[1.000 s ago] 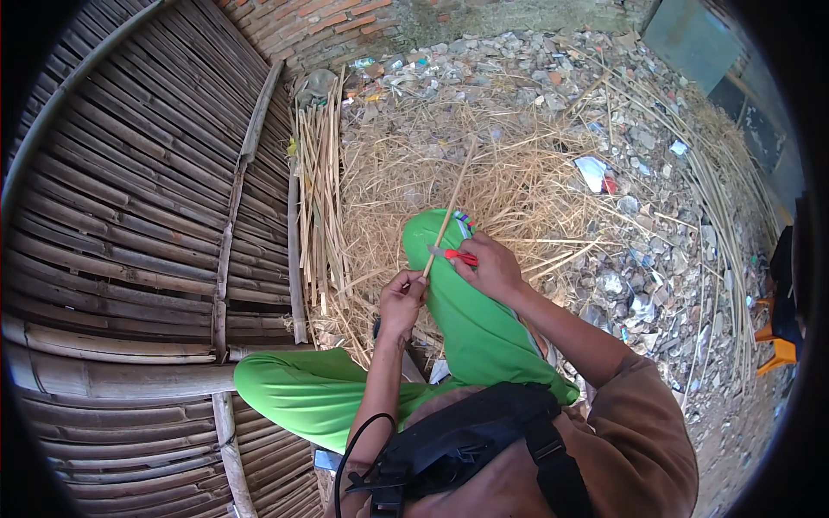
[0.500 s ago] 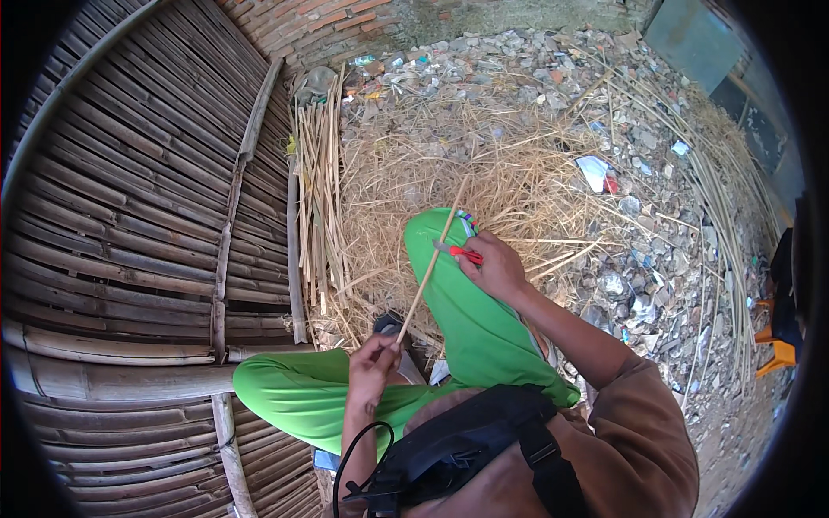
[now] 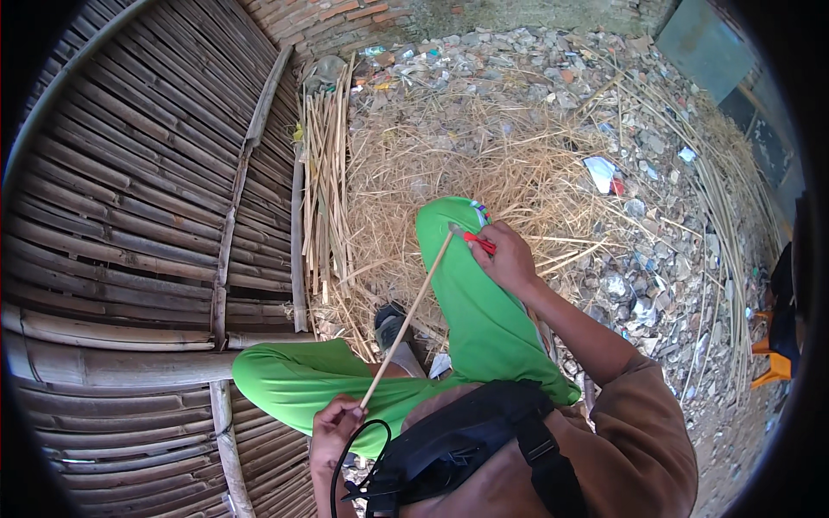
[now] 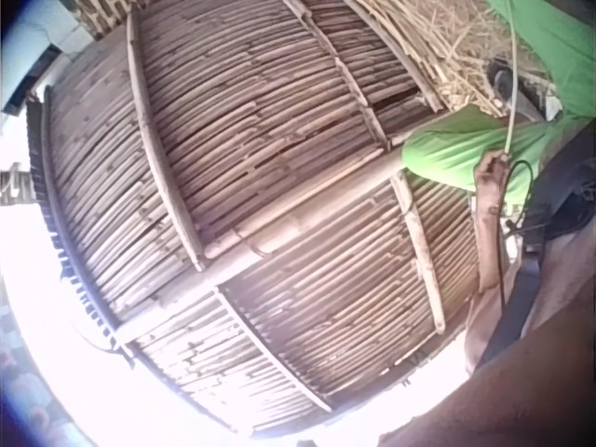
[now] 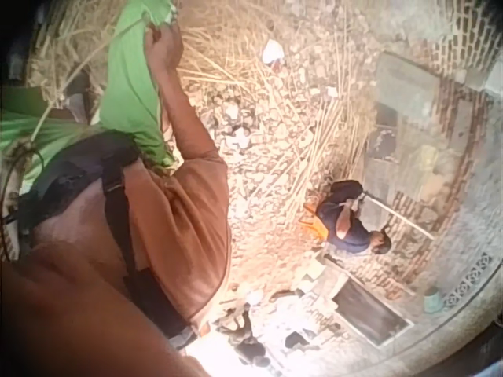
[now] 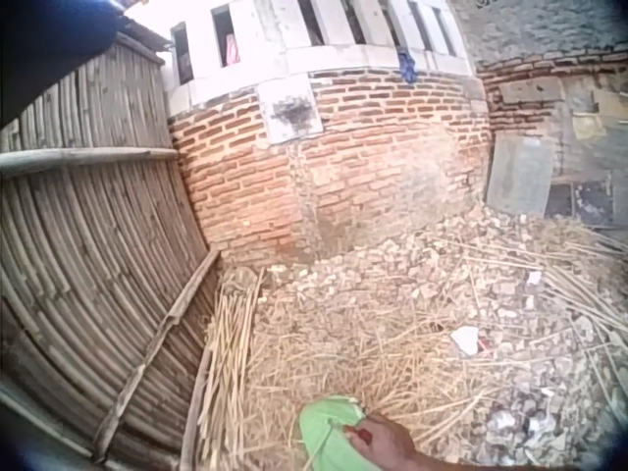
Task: The person uses a utility knife to shave thin layers off a long bamboo stick by hand while seated.
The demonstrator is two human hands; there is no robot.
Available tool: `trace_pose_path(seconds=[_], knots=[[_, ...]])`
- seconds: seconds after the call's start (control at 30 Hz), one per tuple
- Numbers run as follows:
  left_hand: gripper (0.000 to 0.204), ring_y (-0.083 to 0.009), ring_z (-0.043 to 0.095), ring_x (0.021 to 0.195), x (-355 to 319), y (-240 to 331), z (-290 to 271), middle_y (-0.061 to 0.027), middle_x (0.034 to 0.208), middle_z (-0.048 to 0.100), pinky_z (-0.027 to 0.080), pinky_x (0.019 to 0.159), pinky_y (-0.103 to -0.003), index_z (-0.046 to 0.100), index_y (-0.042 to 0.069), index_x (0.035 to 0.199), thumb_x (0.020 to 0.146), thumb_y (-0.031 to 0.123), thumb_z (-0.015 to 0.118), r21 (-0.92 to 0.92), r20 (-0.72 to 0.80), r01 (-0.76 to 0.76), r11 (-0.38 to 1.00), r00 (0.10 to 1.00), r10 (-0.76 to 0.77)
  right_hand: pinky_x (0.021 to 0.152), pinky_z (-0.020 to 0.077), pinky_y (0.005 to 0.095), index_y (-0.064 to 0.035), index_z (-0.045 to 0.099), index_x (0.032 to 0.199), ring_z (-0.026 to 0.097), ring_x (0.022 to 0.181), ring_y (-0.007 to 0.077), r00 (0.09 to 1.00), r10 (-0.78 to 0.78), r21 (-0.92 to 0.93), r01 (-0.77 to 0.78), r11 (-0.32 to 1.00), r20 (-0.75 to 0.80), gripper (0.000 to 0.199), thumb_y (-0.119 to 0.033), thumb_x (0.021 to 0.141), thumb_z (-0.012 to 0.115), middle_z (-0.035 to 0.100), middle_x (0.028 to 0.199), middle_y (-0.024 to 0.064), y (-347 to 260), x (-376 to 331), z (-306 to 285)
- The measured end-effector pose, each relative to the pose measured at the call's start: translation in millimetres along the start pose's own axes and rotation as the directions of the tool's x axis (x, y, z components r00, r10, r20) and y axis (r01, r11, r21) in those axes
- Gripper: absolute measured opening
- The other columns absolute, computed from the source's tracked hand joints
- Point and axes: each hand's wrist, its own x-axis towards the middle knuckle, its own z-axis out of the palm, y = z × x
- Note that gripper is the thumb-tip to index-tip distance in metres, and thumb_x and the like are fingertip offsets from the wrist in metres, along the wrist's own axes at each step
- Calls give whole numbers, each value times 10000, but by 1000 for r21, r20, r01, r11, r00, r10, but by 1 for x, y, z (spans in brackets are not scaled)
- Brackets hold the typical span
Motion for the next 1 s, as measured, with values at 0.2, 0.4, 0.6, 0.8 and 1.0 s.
trace_pose_path(seconds=[0.2, 0.4, 0.6, 0.8, 1.0], knots=[[54, -77, 560, 723, 82, 7, 72, -18, 877, 616, 435, 618, -214, 699, -5, 1007, 959, -6, 673, 63, 49, -158, 985, 987, 155, 685, 527, 466, -72, 673, 899, 658, 790, 339, 998, -40, -5, 40, 999, 47, 228, -296, 895, 718, 609, 874, 119, -6, -1, 1], [17, -77, 566, 757, 193, 25, 153, -11, 883, 580, 461, 675, -235, 676, -4, 961, 957, -13, 662, 172, 72, -490, 855, 871, 485, 686, 531, 467, -78, 681, 900, 659, 775, 336, 996, -52, -26, 54, 998, 75, 224, -298, 887, 722, 613, 873, 115, -10, 1, 1], [60, -67, 560, 748, 227, 37, 176, -7, 886, 589, 459, 665, -234, 680, -7, 981, 952, -27, 631, 220, 119, -569, 793, 822, 557, 685, 530, 468, -83, 691, 915, 663, 784, 339, 997, -59, -30, 61, 998, 54, 224, -304, 886, 717, 617, 867, 119, -9, 1, -1], [52, -45, 508, 683, 189, 28, 143, 30, 808, 568, 420, 616, -222, 692, 3, 998, 949, 7, 675, 111, 104, -395, 912, 917, 384, 686, 529, 471, -76, 685, 890, 656, 775, 347, 998, -55, -28, 56, 998, 30, 218, -293, 885, 712, 612, 863, 132, -7, -3, 4], [78, -63, 515, 706, 132, 24, 98, 12, 878, 553, 410, 636, -220, 713, -7, 999, 940, -30, 668, 166, 77, -383, 909, 924, 375, 683, 526, 473, -73, 674, 880, 651, 767, 352, 998, -59, -23, 60, 998, 36, 212, -282, 886, 707, 606, 859, 132, -3, 1, 6]])
